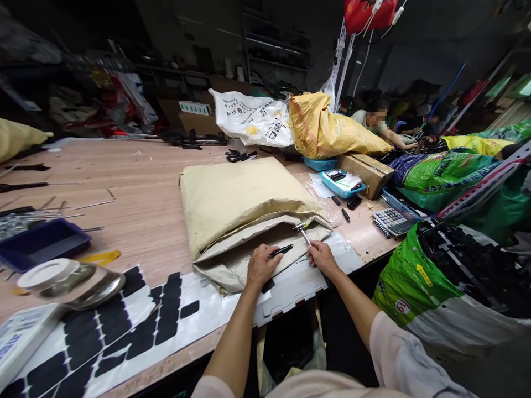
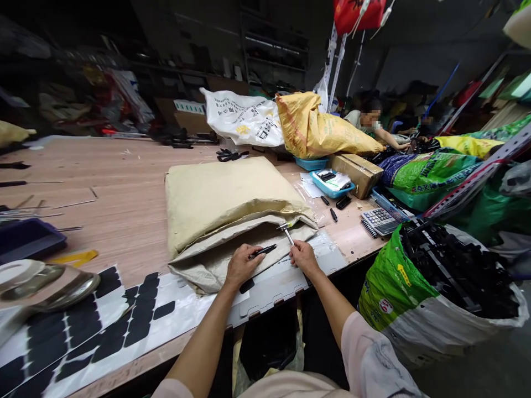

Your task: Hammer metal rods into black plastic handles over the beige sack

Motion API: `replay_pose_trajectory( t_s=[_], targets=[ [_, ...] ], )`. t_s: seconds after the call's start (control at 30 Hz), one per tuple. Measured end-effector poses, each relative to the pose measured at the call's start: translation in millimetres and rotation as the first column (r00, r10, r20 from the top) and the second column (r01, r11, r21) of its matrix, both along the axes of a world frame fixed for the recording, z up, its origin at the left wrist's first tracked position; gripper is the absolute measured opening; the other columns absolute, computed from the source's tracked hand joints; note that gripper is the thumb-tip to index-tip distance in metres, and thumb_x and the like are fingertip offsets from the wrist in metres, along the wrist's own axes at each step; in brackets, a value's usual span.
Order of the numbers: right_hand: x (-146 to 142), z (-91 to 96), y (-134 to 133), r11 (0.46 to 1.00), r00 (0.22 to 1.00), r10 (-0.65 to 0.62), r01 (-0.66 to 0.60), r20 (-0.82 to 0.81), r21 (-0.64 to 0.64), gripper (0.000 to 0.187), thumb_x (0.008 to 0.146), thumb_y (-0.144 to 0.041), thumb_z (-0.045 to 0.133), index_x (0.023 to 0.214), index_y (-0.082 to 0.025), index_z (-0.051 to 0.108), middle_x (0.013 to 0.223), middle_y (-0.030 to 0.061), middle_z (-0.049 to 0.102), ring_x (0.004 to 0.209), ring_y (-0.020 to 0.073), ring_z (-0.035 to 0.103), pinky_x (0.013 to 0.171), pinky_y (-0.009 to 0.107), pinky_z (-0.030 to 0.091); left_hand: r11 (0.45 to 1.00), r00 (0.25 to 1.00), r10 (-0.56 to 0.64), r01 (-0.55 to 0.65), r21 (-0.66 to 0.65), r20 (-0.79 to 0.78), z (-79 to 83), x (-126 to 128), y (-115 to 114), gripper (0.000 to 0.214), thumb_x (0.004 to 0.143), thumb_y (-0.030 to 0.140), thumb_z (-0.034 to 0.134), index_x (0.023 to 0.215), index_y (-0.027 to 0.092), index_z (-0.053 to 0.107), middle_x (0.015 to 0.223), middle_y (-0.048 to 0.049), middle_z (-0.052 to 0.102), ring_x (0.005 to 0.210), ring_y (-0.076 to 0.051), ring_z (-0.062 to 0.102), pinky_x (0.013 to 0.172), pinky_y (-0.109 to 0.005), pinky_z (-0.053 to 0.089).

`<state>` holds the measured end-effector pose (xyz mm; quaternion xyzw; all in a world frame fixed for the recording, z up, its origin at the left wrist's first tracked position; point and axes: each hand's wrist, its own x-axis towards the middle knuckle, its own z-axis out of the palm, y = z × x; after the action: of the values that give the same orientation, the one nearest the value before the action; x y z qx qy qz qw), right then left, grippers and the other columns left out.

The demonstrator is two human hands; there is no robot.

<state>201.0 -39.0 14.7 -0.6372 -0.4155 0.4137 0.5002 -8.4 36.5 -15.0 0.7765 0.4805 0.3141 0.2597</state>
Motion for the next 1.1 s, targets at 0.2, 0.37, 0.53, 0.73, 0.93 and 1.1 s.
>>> replay_pose_trajectory(
  t_s=[0.2, 0.37, 0.53, 0.73, 0.93, 1.1],
  targets=[
    [-2.8, 0.4, -0.6, 1.000, 0.997, 0.010, -0.010, 0.074, -0.005, 0.016, 0.080, -0.032, 0.052, 0.078, -0.020, 0.063, 0.062, -0.0038, 0.057, 0.043, 0.0093, 0.052, 0.038, 0.019, 0.041, 1.000, 0.999, 0.022, -0.022, -0.012, -0.041, 1.3, 0.3, 0.0, 0.025, 0.084, 0.040, 0.063, 0.102, 0.028, 0.075, 0.091, -0.0026, 0.064, 0.092, -0.022, 0.058, 0.083, -0.032, 0.046],
    [-2.1, -1.9, -0.7, 1.000, 0.998, 0.002, -0.002, 0.065, 0.002, 0.017, 0.081, -0.033, 0.053, 0.079, -0.020, 0.063, 0.063, -0.0035, 0.058, 0.043, 0.0090, 0.052, 0.038, 0.019, 0.041, 0.999, 0.999, 0.036, -0.037, -0.018, -0.038, 1.2, 0.6, 0.4, 0.024, 0.083, 0.038, 0.064, 0.101, 0.027, 0.075, 0.094, -0.0030, 0.065, 0.094, -0.022, 0.058, 0.084, -0.033, 0.046],
    [-1.3, -5.8, 0.6, 1.000, 0.999, 0.000, 0.000, 0.052, 0.002, 0.018, 0.081, -0.034, 0.054, 0.080, -0.020, 0.064, 0.062, -0.0032, 0.058, 0.043, 0.0098, 0.053, 0.038, 0.020, 0.041, 1.000, 0.999, 0.027, -0.027, -0.011, -0.045, 0.5, 0.0, 1.0, 0.024, 0.082, 0.038, 0.065, 0.101, 0.027, 0.075, 0.091, -0.0024, 0.064, 0.089, -0.021, 0.058, 0.082, -0.033, 0.046],
    [-1.7, -5.9, 1.0, 1.000, 0.999, -0.004, 0.003, 0.046, 0.004, 0.019, 0.081, -0.035, 0.054, 0.081, -0.019, 0.064, 0.062, -0.0035, 0.057, 0.042, 0.0096, 0.052, 0.038, 0.020, 0.041, 1.000, 0.999, 0.024, -0.024, -0.007, -0.049, 1.1, -0.4, 1.0, 0.024, 0.083, 0.037, 0.064, 0.103, 0.027, 0.075, 0.090, -0.0021, 0.063, 0.090, -0.021, 0.058, 0.083, -0.033, 0.046],
    [-3.2, -0.6, 0.0, 1.000, 0.998, 0.002, -0.002, 0.061, 0.004, 0.018, 0.081, -0.035, 0.053, 0.080, -0.019, 0.063, 0.062, -0.0034, 0.057, 0.042, 0.0094, 0.052, 0.038, 0.019, 0.041, 1.000, 0.998, 0.019, -0.020, -0.018, -0.065, 3.0, -0.3, 1.0, 0.024, 0.084, 0.036, 0.064, 0.103, 0.026, 0.075, 0.090, -0.0021, 0.063, 0.089, -0.021, 0.057, 0.083, -0.033, 0.045],
    [-2.6, -3.2, 0.9, 1.000, 0.998, 0.004, -0.003, 0.066, -0.004, 0.018, 0.081, -0.034, 0.053, 0.079, -0.019, 0.062, 0.062, -0.0037, 0.057, 0.043, 0.0091, 0.052, 0.038, 0.019, 0.039, 0.999, 0.997, 0.024, -0.026, -0.021, -0.066, 5.3, -0.2, 0.1, 0.024, 0.083, 0.035, 0.064, 0.103, 0.026, 0.074, 0.089, -0.0017, 0.062, 0.088, -0.020, 0.057, 0.083, -0.033, 0.046]
  ],
)
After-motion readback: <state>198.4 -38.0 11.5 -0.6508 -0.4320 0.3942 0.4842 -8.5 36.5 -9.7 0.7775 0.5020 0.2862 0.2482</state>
